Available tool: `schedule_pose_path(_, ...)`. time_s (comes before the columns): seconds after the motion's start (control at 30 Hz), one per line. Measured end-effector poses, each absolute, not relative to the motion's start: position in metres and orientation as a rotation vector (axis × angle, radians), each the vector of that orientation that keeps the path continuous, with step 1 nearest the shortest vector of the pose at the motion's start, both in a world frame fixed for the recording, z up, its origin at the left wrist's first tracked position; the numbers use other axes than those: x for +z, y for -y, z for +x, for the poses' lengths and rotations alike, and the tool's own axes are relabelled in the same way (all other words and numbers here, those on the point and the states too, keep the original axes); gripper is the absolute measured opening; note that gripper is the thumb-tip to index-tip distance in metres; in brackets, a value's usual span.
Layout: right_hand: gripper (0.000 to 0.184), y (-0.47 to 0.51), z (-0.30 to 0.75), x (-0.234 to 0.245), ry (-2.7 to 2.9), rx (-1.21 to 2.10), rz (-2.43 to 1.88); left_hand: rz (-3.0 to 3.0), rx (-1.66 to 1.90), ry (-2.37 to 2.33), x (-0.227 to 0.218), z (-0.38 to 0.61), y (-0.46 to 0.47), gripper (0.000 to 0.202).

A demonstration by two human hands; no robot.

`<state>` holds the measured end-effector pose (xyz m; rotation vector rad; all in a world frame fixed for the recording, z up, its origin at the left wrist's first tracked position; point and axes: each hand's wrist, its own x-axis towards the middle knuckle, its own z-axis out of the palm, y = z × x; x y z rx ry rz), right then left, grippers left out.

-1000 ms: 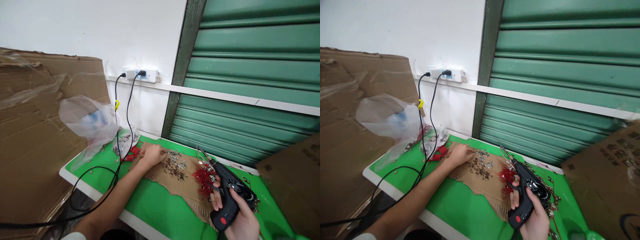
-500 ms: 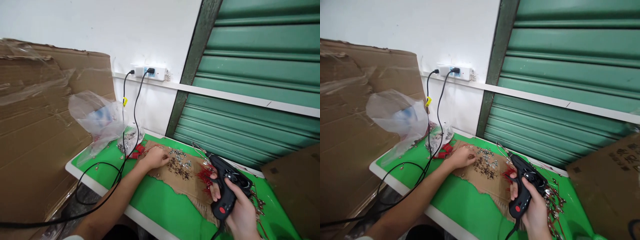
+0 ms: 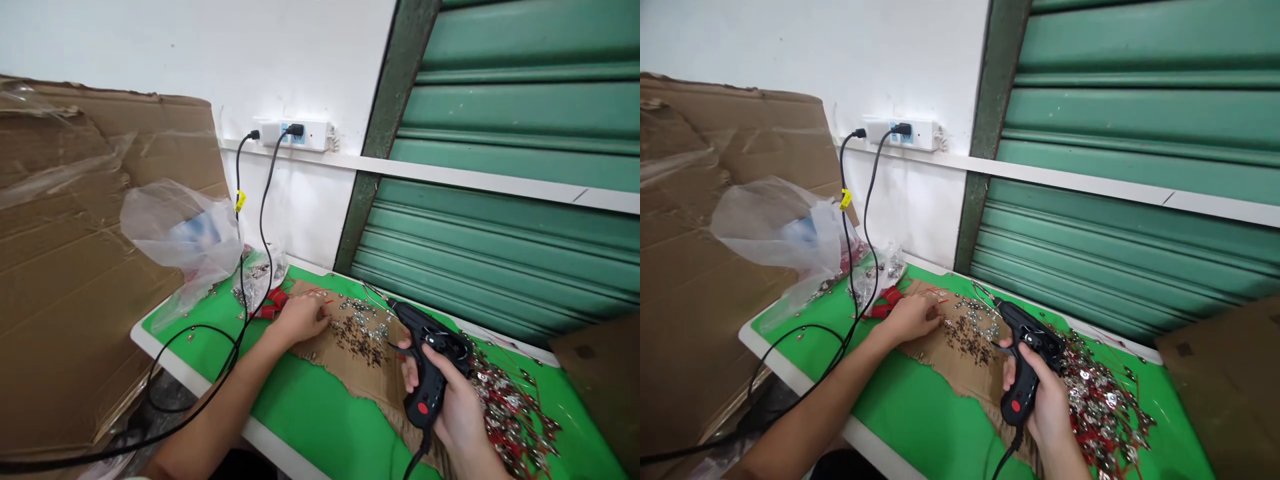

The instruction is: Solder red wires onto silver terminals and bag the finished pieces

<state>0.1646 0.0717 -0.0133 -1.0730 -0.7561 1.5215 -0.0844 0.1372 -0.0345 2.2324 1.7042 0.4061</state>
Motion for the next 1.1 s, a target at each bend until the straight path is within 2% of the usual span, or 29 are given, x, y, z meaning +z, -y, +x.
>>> schedule_pose_path(0.23,0.037,-0.072,0.167,-0.015,0.666,1.494,-1.088,2.328,0.273,-1.705,-0.036,-0.08,-0.132,0.028)
schedule_pose_path(0.47,0.038,-0.073,0.169,-0.012,0.621,1.526,-1.107,2.21,0.451,-1.632,-0.038,-0.091,-0.136,0.016)
schedule_pose_path(0.57,0.038,-0.073,0.168,-0.01,0.601,1.509,-1.103,2.179,0.547,-1.523,-0.038,-0.095,-0.14,0.017)
schedule_pose_path(1.1,0.037,-0.072,0.164,-0.014,0.596,1.545,-1.119,2.285,0.539,-1.551,-0.044,-0.09,-0.141,0.013)
